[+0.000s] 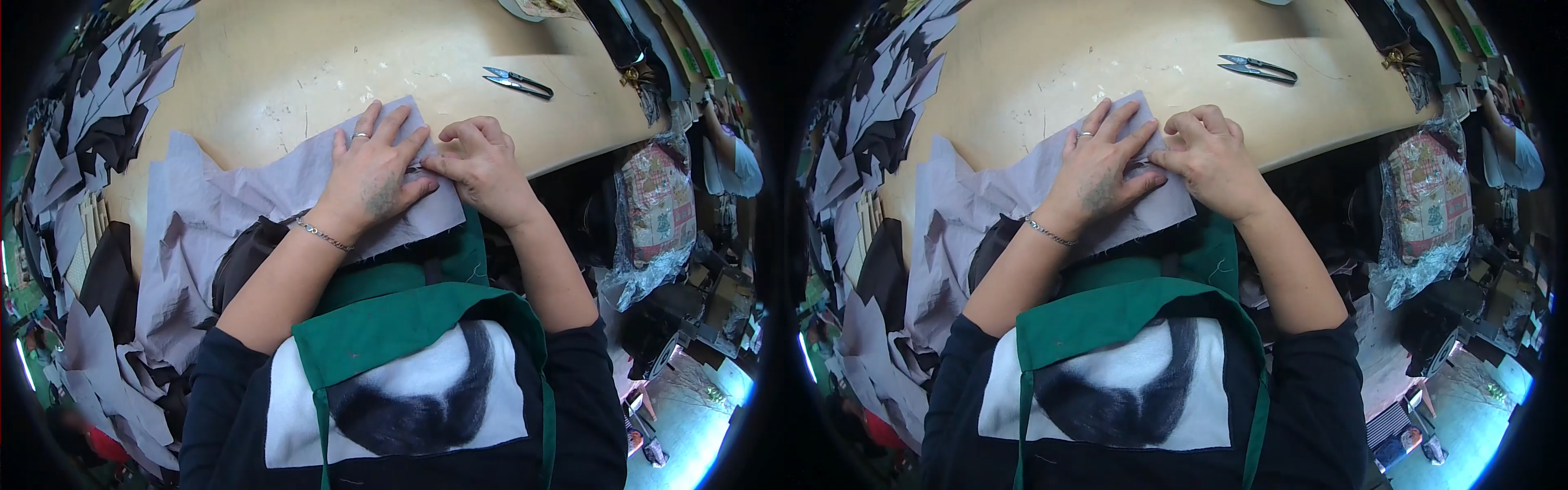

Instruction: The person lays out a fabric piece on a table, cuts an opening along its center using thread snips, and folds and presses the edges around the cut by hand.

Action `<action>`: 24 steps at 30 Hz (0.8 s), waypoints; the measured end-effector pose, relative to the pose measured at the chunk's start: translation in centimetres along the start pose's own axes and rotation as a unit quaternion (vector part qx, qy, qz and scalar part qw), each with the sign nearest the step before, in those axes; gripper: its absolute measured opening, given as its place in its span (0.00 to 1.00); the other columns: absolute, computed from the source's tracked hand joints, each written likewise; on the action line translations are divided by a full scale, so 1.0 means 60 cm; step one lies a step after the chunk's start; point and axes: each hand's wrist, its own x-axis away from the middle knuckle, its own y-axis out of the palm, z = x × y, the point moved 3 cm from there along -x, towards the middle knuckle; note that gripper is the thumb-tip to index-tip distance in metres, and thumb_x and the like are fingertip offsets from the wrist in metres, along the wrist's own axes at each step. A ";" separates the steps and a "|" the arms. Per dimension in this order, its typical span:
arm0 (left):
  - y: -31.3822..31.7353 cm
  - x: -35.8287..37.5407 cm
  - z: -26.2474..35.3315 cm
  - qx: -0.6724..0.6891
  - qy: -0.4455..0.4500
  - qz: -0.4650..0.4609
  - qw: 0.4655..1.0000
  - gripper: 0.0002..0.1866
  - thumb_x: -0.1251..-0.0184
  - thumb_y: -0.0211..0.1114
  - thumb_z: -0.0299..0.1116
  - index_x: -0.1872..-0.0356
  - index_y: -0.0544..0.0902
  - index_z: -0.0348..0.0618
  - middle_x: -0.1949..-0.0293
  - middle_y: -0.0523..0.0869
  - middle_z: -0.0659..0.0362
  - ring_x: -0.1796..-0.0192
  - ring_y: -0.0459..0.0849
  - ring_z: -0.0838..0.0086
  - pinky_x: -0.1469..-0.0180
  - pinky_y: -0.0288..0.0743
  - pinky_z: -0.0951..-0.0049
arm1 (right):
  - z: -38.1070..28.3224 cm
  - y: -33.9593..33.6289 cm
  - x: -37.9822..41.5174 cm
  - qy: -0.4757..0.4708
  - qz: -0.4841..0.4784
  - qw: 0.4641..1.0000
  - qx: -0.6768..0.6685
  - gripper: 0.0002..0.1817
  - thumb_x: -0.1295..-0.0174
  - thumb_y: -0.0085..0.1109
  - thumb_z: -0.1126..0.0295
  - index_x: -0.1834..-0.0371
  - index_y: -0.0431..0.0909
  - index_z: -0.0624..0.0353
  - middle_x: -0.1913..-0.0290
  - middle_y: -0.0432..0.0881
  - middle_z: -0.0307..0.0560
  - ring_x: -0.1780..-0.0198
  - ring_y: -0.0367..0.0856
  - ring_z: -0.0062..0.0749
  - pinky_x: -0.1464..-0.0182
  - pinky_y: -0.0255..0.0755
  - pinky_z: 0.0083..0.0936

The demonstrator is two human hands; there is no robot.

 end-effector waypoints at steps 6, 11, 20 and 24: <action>0.001 0.001 -0.001 0.000 -0.003 -0.010 1.000 0.35 0.46 0.70 0.53 0.36 0.75 0.55 0.29 0.64 0.54 0.25 0.57 0.48 0.39 0.58 0.27 | 0.009 -0.004 0.003 0.006 0.013 1.000 0.000 0.10 0.50 0.62 0.68 0.66 0.87 0.41 0.52 0.77 0.36 0.44 0.71 0.38 0.47 0.69 0.39; 0.000 0.000 0.000 -0.001 -0.006 -0.009 1.000 0.35 0.46 0.70 0.54 0.36 0.74 0.57 0.29 0.64 0.54 0.25 0.56 0.48 0.39 0.58 0.27 | -0.005 0.001 -0.006 -0.019 0.005 1.000 0.012 0.10 0.52 0.64 0.69 0.67 0.88 0.40 0.52 0.77 0.35 0.44 0.71 0.38 0.47 0.69 0.38; 0.001 0.001 -0.004 -0.012 -0.010 -0.019 1.000 0.37 0.48 0.71 0.57 0.35 0.75 0.60 0.27 0.62 0.55 0.25 0.55 0.49 0.37 0.56 0.26 | 0.020 -0.012 -0.002 0.010 0.012 0.999 -0.048 0.10 0.54 0.67 0.68 0.65 0.87 0.44 0.55 0.79 0.35 0.48 0.72 0.38 0.49 0.69 0.36; -0.001 0.002 -0.006 -0.003 -0.010 -0.017 1.000 0.37 0.48 0.71 0.57 0.36 0.75 0.59 0.27 0.61 0.54 0.25 0.56 0.49 0.37 0.57 0.26 | 0.004 -0.005 -0.012 0.003 -0.001 0.996 -0.091 0.09 0.55 0.69 0.68 0.67 0.85 0.49 0.59 0.79 0.34 0.51 0.73 0.38 0.51 0.68 0.35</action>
